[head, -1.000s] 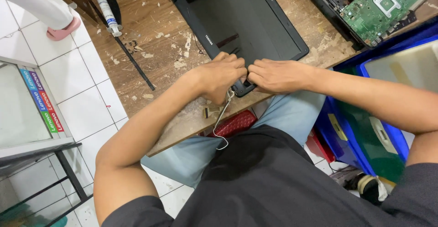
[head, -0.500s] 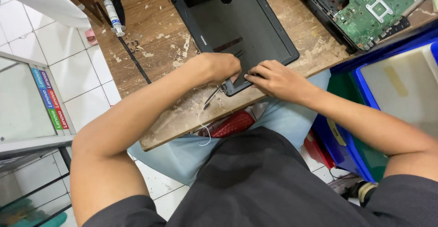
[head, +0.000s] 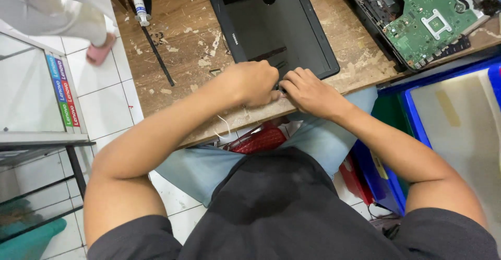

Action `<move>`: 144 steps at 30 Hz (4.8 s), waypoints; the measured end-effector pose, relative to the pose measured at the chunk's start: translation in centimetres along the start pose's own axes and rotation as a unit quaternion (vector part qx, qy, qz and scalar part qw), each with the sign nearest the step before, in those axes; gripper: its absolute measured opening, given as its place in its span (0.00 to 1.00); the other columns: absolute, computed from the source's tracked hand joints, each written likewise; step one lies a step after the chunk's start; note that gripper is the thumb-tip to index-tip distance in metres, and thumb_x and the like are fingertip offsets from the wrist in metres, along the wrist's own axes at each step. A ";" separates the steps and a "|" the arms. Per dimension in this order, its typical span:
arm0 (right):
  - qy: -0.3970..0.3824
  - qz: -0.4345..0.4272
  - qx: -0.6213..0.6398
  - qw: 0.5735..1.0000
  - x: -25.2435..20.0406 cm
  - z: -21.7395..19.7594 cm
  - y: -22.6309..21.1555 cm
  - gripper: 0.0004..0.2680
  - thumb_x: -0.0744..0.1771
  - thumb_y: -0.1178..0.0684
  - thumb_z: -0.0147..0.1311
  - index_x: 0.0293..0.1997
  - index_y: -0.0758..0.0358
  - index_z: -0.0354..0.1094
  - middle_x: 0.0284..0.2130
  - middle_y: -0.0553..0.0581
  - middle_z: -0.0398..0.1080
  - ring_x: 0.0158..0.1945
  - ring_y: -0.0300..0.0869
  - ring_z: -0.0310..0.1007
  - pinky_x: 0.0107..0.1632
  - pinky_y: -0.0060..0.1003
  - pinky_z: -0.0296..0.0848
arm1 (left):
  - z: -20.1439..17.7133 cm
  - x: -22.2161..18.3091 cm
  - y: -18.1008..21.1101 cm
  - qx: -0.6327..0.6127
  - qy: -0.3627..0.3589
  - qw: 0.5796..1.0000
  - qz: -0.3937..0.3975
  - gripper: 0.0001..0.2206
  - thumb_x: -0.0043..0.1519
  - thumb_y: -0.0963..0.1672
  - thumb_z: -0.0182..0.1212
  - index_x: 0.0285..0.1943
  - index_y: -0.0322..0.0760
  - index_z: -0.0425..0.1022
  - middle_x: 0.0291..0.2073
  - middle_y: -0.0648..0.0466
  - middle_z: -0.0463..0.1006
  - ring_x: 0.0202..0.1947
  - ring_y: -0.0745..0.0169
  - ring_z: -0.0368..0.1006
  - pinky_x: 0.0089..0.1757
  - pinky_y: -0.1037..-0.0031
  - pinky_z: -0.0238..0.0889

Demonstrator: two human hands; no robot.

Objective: The person removes the black plastic bezel frame from a disassembled Toshiba LCD monitor. They carefully pry the frame away from the screen edges and lift it off, revealing the display panel underneath.

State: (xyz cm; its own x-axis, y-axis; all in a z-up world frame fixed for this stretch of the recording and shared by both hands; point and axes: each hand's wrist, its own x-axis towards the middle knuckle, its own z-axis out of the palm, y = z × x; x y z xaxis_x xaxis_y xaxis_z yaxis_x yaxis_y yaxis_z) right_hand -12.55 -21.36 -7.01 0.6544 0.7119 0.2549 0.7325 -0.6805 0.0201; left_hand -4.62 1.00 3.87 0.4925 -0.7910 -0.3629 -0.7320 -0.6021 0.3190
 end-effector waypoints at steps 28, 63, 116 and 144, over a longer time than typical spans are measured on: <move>0.019 0.026 -0.005 0.999 -1.9 0.4 -0.2 0.04 0.70 0.52 0.61 0.42 0.60 0.73 0.40 0.51 0.66 0.43 0.44 0.67 0.42 0.39 0.66 | 12.8 2.9 -1.0 0.304 0.352 0.876 0.124 0.09 0.67 0.43 0.49 0.36 0.36 0.72 0.27 0.50 0.70 0.30 0.50 0.73 0.36 0.67 0.67; 0.108 -0.134 -0.049 0.984 0.0 1.3 2.0 0.12 0.75 0.48 0.43 0.45 0.67 0.66 0.37 0.61 0.66 0.35 0.50 0.69 0.40 0.42 0.72 | 11.8 3.3 -3.9 0.303 0.261 0.891 0.214 0.12 0.65 0.48 0.56 0.41 0.33 0.77 0.30 0.49 0.75 0.33 0.51 0.81 0.39 0.69 0.77; 0.109 -0.131 -0.013 0.985 0.2 0.9 3.7 0.10 0.74 0.48 0.49 0.46 0.66 0.68 0.31 0.55 0.61 0.33 0.49 0.67 0.41 0.43 0.73 | 3.5 0.9 -6.1 0.255 0.143 0.937 0.194 0.21 0.69 0.54 0.48 0.60 0.39 0.76 0.46 0.43 0.80 0.52 0.45 0.81 0.59 0.58 0.68; 0.100 -0.039 0.072 0.992 -0.6 -1.3 0.1 0.07 0.68 0.59 0.61 0.49 0.64 0.78 0.45 0.61 0.74 0.47 0.53 0.75 0.49 0.46 0.72 | 7.8 5.7 -8.9 0.013 0.305 0.899 0.314 0.24 0.76 0.50 0.40 0.24 0.46 0.67 0.22 0.55 0.67 0.30 0.53 0.65 0.43 0.61 0.59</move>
State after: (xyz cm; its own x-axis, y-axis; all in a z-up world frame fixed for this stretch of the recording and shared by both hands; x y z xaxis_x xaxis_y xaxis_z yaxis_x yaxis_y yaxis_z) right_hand -13.12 -22.13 -5.92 0.5548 0.7025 0.4456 0.8079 -0.5828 -0.0872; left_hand 1.02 2.75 -7.89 0.1400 -0.8909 0.4321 -0.9627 -0.0205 0.2698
